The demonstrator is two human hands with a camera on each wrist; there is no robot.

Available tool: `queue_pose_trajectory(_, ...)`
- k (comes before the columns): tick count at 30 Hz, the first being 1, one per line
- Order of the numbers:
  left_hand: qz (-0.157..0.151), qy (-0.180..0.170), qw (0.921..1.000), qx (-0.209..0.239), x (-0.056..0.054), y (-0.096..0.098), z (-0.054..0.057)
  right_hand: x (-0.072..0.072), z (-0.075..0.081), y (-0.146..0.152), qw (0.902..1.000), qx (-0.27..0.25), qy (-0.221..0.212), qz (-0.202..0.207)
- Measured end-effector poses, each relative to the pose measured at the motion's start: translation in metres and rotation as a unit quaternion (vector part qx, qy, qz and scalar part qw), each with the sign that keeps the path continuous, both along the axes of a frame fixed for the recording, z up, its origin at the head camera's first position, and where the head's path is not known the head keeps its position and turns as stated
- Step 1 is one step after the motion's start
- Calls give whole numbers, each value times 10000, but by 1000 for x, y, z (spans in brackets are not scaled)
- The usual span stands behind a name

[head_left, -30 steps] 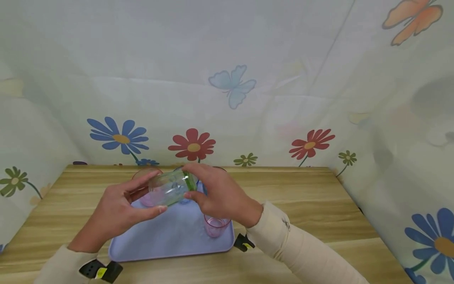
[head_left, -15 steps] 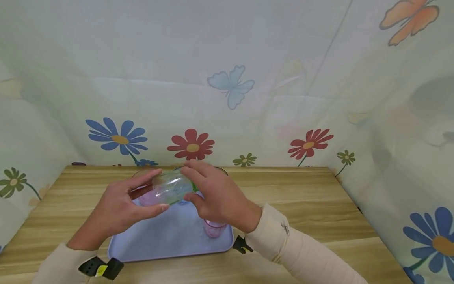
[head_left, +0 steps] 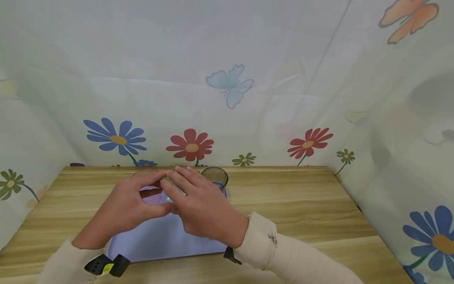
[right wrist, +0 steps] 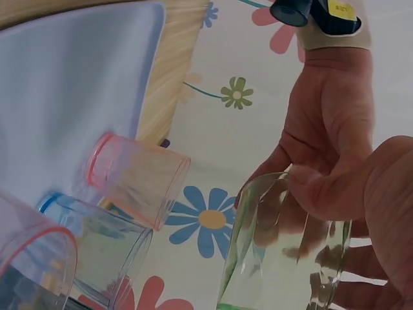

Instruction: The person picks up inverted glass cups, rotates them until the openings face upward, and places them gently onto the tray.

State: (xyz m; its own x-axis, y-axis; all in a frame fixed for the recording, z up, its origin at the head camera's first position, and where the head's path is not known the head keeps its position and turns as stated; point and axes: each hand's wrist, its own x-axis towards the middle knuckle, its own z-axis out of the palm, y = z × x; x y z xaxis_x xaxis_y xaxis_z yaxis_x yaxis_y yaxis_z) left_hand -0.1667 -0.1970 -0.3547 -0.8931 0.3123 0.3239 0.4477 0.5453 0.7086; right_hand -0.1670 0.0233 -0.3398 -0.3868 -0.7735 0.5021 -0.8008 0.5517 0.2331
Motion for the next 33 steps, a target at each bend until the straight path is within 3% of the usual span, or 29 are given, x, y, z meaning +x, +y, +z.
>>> queue_pose_trajectory(4,-21,-112,9999,-74,1,1,5,0,-1,-2,9999,-79,-84,-55)
queue_pose_trajectory(10,91,-427,9990,58,2,2,9,-4,-4,-2,9969,-474,-620,111)
queue_pose_trajectory(18,323,-908,9949,295,3,3,13,-8,-9,-1,9847,-1370,-998,399)
queue_pose_trajectory(23,367,-1420,9871,642,2,1,16,-9,-8,-1,9732,-1840,-1296,471)
queue_pose_trajectory(28,262,-1707,9747,1418,2,0,15,-11,-6,1,9473,-2620,-1761,550)
queue_pose_trajectory(30,181,-1685,9699,1746,3,-1,14,-12,-5,2,9275,-3020,-2103,658)
queue_pose_trajectory(33,50,-1563,9637,2163,3,-1,11,-11,-4,2,8861,-3585,-2767,989)
